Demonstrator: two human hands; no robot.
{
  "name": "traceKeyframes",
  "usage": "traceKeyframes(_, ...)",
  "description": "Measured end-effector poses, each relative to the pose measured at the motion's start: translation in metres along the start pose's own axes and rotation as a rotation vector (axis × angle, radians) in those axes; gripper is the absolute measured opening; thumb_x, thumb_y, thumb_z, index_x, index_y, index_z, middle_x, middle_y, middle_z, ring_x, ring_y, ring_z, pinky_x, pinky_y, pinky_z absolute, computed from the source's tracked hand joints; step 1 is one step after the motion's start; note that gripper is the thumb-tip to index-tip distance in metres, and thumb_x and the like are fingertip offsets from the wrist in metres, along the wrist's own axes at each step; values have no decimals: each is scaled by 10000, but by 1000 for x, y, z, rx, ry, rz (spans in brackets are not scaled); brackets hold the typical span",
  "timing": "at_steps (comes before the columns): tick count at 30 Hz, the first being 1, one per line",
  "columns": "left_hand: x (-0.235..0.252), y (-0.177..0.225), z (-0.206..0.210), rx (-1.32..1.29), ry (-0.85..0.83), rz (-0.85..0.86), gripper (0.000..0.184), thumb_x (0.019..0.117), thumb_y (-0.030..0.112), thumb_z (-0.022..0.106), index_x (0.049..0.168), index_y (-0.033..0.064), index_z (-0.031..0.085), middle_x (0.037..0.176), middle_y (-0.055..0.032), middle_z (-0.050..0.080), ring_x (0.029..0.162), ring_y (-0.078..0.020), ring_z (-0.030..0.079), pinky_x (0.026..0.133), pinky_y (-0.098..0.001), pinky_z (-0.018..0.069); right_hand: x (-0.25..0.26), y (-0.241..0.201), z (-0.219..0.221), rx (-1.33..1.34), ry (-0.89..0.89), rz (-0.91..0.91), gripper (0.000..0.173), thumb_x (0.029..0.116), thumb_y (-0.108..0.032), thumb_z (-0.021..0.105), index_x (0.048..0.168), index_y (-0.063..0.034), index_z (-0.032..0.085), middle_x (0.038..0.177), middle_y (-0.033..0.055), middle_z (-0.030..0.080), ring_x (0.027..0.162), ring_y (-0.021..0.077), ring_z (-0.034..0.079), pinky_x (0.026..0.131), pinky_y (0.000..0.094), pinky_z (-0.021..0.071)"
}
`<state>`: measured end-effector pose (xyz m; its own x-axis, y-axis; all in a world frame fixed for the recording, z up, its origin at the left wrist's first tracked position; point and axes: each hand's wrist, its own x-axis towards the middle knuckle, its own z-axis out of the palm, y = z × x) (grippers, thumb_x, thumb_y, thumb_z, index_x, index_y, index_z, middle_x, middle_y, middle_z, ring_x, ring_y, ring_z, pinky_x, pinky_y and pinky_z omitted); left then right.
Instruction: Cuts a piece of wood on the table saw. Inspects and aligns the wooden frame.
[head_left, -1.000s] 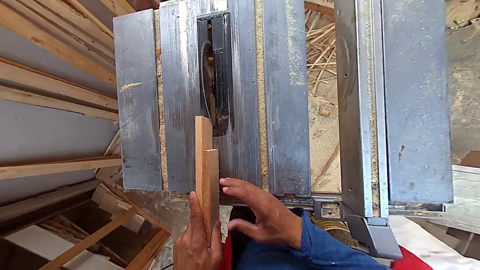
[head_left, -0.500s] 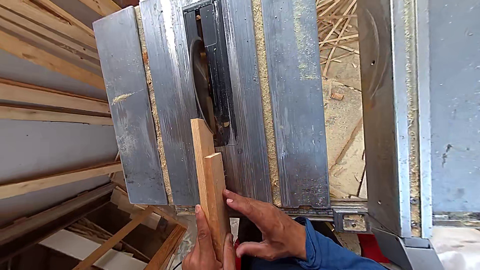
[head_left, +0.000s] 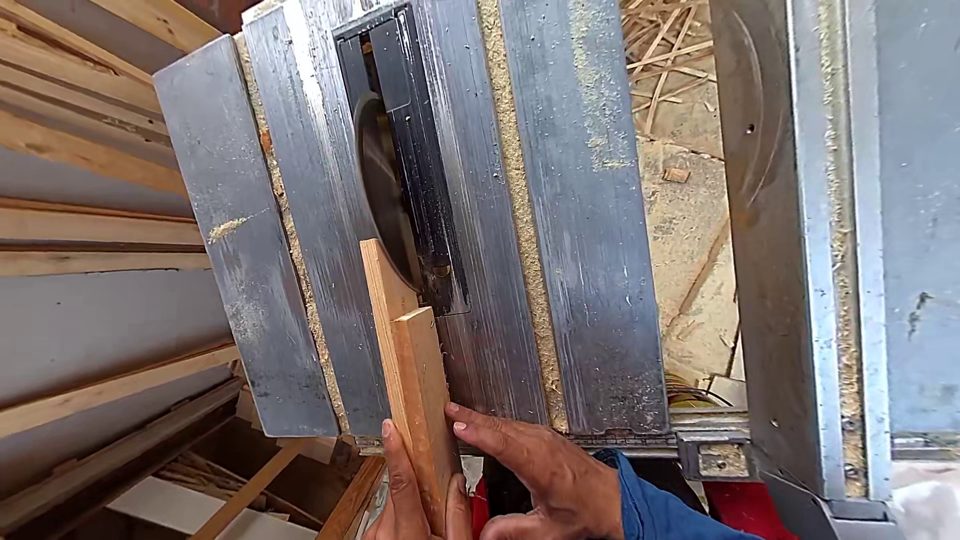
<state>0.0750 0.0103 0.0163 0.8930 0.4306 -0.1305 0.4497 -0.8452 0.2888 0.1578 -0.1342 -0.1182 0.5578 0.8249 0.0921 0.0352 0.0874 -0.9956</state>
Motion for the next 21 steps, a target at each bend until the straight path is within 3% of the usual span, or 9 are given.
traceKeyframes(4, 8, 0, 2, 11, 23, 8, 934, 797, 243, 763, 1481, -211, 319, 958, -236, 739, 678, -164, 728, 593, -334, 610, 1, -2, -2, 4, -8, 5, 924, 833, -491, 815, 1532, -27, 428, 1596, 201, 419, 1480, 269, 428, 1198, 396, 434)
traceKeyframes(7, 14, 2, 3, 13, 36, 20, 948, 781, 234, 767, 1490, -203, 313, 983, -250, 736, 695, -182, 733, 600, -348, 611, 2, -3, -4, 6, -9, 5, 919, 831, -473, 823, 1528, -19, 432, 1598, 204, 415, 1484, 261, 422, 1203, 388, 425)
traceKeyframes(10, 16, 1, 4, 29, 51, 20, 952, 791, 277, 759, 1510, -166, 321, 979, -216, 746, 690, -172, 733, 570, -348, 606, 1, -2, -4, 9, -1, 1, 915, 849, -524, 791, 1528, -24, 436, 1597, 198, 419, 1487, 256, 418, 1203, 389, 426)
traceKeyframes(14, -3, -9, 4, 0, 33, -23, 947, 817, 298, 755, 1535, -128, 309, 1049, -219, 739, 748, -188, 745, 605, -373, 621, 1, 1, 1, 17, 62, -18, 879, 866, -585, 743, 1493, -28, 482, 1553, 192, 479, 1464, 273, 450, 1205, 416, 428)
traceKeyframes(17, -30, -3, 3, 40, 32, -73, 929, 794, 269, 754, 1506, -159, 338, 942, -197, 752, 673, -198, 735, 559, -379, 606, 2, -2, 4, 36, 57, -23, 918, 861, -597, 740, 1508, -13, 451, 1561, 210, 459, 1471, 290, 435, 1222, 429, 404)
traceKeyframes(21, -42, 4, -2, 99, 25, -92, 912, 783, 251, 753, 1499, -157, 361, 942, -191, 757, 635, -204, 727, 534, -392, 598, -2, -1, 7, 23, 11, -24, 925, 870, -627, 710, 1536, -49, 433, 1576, 170, 459, 1481, 273, 424, 1234, 442, 381)
